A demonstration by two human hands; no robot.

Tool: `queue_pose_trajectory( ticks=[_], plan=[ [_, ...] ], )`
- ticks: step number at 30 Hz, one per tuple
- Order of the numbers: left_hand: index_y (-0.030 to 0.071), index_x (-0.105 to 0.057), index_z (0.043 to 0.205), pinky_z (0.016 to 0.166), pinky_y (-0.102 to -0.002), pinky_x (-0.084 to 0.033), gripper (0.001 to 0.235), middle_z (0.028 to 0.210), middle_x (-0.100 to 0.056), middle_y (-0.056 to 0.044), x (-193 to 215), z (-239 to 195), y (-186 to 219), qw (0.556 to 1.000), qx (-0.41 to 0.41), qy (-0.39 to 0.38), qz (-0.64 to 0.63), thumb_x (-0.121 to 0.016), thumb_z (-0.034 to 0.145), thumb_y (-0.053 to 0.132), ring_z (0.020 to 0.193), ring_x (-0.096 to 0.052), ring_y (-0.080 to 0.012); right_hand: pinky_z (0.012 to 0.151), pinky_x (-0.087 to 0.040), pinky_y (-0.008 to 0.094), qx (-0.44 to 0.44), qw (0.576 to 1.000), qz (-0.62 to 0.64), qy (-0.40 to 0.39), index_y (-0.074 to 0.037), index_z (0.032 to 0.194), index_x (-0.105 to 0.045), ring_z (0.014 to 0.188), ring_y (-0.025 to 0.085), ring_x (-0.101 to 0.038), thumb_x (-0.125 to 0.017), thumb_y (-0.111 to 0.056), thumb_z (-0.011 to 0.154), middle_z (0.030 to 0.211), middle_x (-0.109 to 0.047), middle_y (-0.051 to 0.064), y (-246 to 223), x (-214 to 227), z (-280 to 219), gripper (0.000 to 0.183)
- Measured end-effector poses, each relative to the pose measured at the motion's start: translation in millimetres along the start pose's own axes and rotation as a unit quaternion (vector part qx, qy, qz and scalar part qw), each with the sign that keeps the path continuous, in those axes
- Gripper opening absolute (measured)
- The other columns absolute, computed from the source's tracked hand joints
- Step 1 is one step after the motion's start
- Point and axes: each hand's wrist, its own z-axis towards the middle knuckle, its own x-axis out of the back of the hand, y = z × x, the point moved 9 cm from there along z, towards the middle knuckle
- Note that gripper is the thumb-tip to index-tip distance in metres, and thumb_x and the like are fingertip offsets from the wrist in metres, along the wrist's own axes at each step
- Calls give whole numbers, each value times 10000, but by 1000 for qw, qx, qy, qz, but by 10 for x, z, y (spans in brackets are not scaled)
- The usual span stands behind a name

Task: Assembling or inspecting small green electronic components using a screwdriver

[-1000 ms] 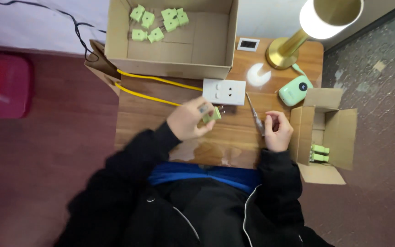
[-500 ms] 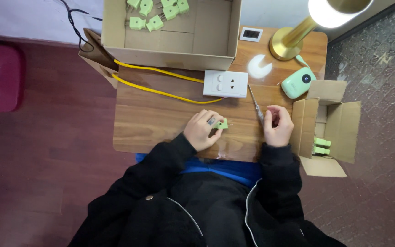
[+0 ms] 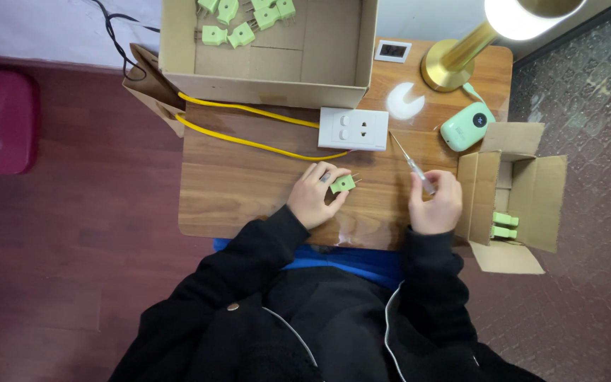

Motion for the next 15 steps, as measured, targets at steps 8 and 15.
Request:
queue_pose_trajectory(
  ticks=[8, 15],
  plan=[
    [189, -641, 1216, 913, -372, -535, 402, 1009, -559, -19, 27, 28, 28, 1000, 0, -1, -10, -774, 842, 258, 952, -621, -264, 787, -513, 312, -48, 937, 346, 9, -54, 1017, -666, 821, 207, -582, -817, -208, 984, 967, -577, 102, -662, 417, 320, 218],
    [204, -638, 1211, 902, -361, -530, 395, 991, -551, -14, 26, 33, 21, 1000, 11, -6, -14, -770, 850, 292, 940, -613, -254, 739, -593, 364, -18, 890, 453, -51, 58, 1056, -682, 812, 247, -700, -776, -105, 962, 940, -608, 137, -1108, 153, 318, 210]
  ],
)
